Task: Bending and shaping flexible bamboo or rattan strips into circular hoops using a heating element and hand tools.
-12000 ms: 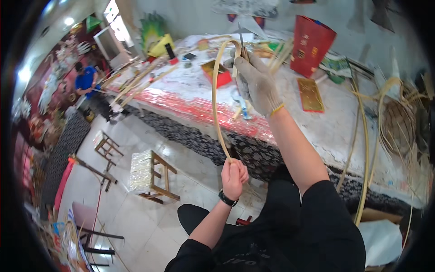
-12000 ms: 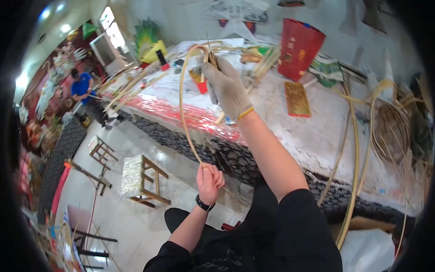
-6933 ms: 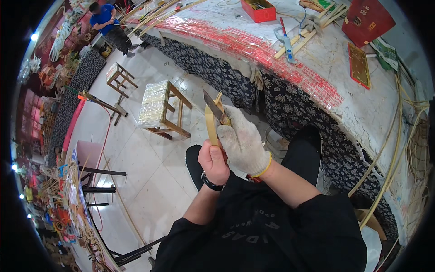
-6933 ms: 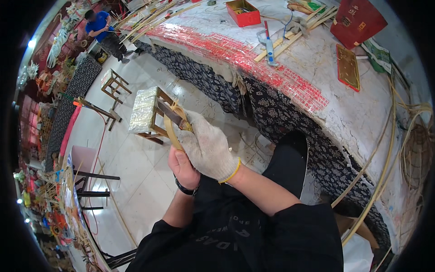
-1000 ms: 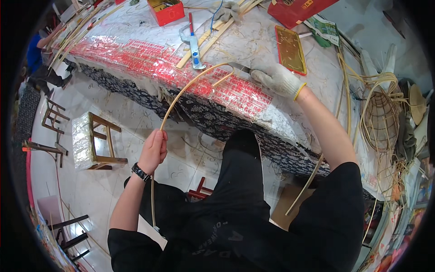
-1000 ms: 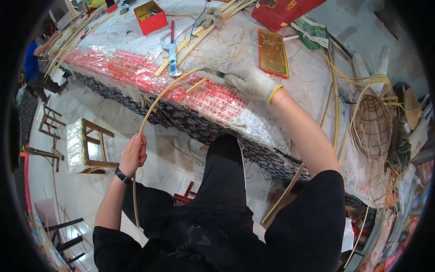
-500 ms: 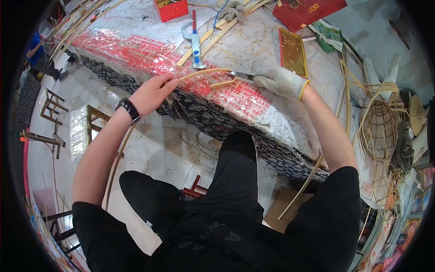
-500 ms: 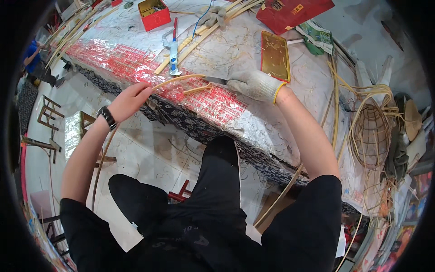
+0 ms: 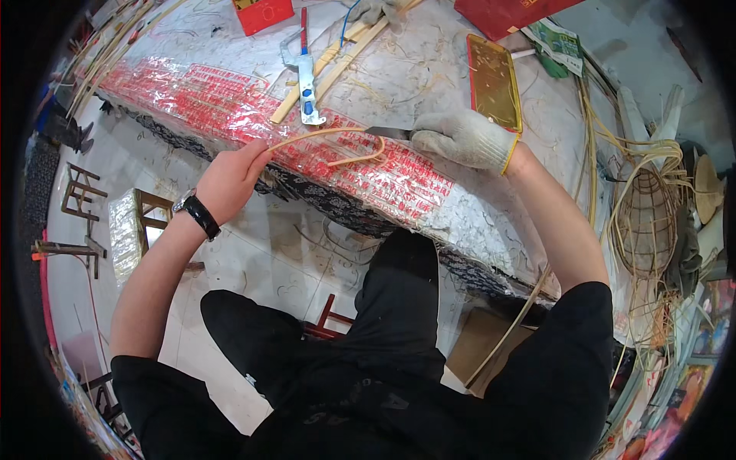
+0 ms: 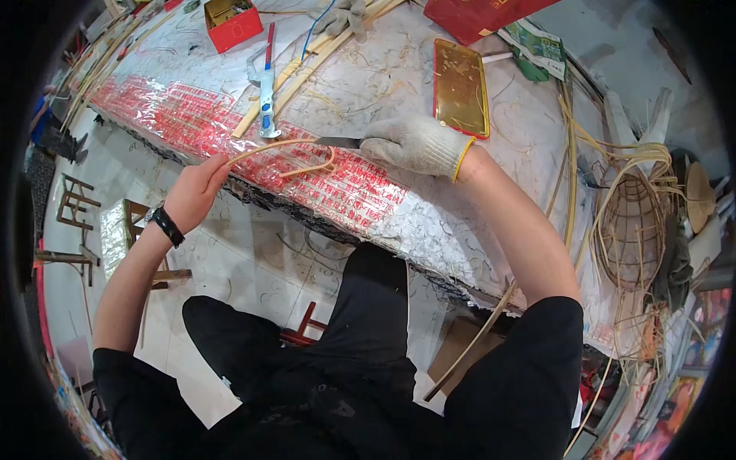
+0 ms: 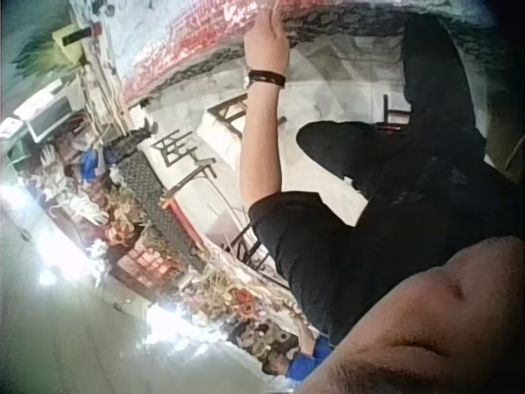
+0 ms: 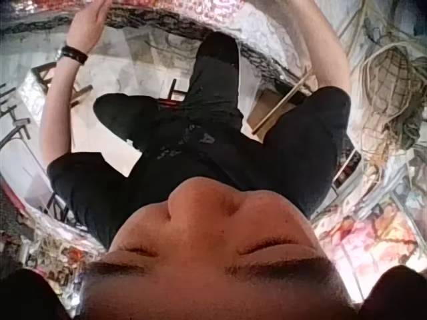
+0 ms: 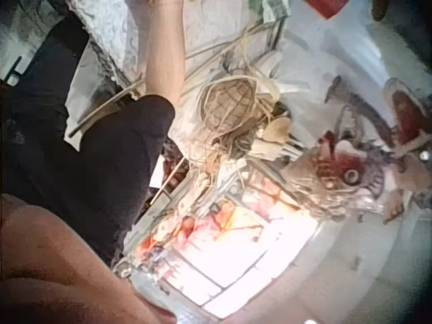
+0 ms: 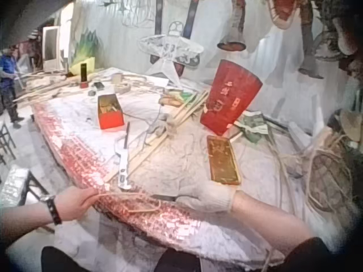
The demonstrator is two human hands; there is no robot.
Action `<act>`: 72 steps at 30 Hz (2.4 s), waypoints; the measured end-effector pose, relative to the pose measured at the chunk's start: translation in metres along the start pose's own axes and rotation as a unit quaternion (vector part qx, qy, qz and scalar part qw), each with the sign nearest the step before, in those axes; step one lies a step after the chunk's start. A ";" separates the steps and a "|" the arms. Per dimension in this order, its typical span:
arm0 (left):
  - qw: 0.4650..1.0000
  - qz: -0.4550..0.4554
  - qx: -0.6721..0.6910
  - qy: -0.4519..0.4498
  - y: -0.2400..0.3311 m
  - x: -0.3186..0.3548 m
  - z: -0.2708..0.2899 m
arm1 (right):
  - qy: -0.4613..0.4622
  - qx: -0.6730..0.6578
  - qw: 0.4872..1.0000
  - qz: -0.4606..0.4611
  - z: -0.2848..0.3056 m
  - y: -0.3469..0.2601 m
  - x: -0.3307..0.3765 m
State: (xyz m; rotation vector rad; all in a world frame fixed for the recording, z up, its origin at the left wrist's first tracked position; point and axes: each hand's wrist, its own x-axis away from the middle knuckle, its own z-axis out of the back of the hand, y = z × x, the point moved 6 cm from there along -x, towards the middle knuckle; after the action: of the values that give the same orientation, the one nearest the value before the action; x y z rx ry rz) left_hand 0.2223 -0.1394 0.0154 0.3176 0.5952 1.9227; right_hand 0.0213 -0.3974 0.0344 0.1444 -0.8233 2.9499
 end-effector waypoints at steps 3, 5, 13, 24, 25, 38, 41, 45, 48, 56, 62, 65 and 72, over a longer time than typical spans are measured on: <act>1.000 0.005 -0.013 -0.013 0.000 -0.001 -0.002 | -0.006 0.031 0.999 -0.015 0.001 -0.002 -0.002; 1.000 0.006 -0.011 -0.014 -0.003 -0.003 -0.004 | -0.007 0.035 0.999 -0.016 0.002 -0.004 -0.001; 1.000 -0.007 -0.008 -0.009 -0.002 -0.005 -0.005 | -0.013 0.002 1.000 -0.006 0.000 0.003 0.000; 0.996 -0.017 0.082 0.040 0.003 0.018 0.014 | 0.185 -0.122 0.975 -0.027 0.033 -0.018 0.025; 0.992 -0.035 0.099 0.064 0.005 0.024 0.022 | 0.229 -0.055 0.972 0.007 0.043 -0.024 0.031; 0.614 -0.260 0.623 0.409 0.087 0.159 0.205 | 0.528 -0.082 0.837 0.119 0.122 -0.161 0.101; 0.567 -0.315 0.686 0.329 0.104 0.163 0.172 | 0.512 -0.098 0.845 0.119 0.126 -0.210 0.118; 0.558 -0.308 0.740 0.213 0.113 0.194 0.197 | 0.457 -0.126 0.876 0.084 0.118 -0.252 0.147; 0.533 -0.322 0.724 0.298 0.101 0.222 0.232 | 0.445 -0.109 0.885 0.079 0.118 -0.273 0.168; 0.377 -0.199 0.784 0.452 0.105 0.148 0.092 | 0.515 0.032 0.854 0.073 0.134 -0.265 0.210; 0.336 -0.085 0.836 0.425 0.107 0.065 -0.046 | 0.309 0.071 0.949 0.003 -0.013 -0.190 0.124; 0.329 -0.065 0.844 0.419 0.106 0.049 -0.084 | 0.292 0.095 0.952 -0.022 -0.041 -0.161 0.107; 0.450 0.077 0.849 0.268 0.104 0.075 -0.155 | 0.269 0.112 0.955 -0.063 -0.019 -0.093 0.119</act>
State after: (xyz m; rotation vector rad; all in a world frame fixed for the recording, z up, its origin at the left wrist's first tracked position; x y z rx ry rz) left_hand 0.0374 -0.1455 -0.0626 0.9734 2.9119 0.7125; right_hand -0.0894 -0.3024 0.0789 -0.5489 -0.3865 2.7323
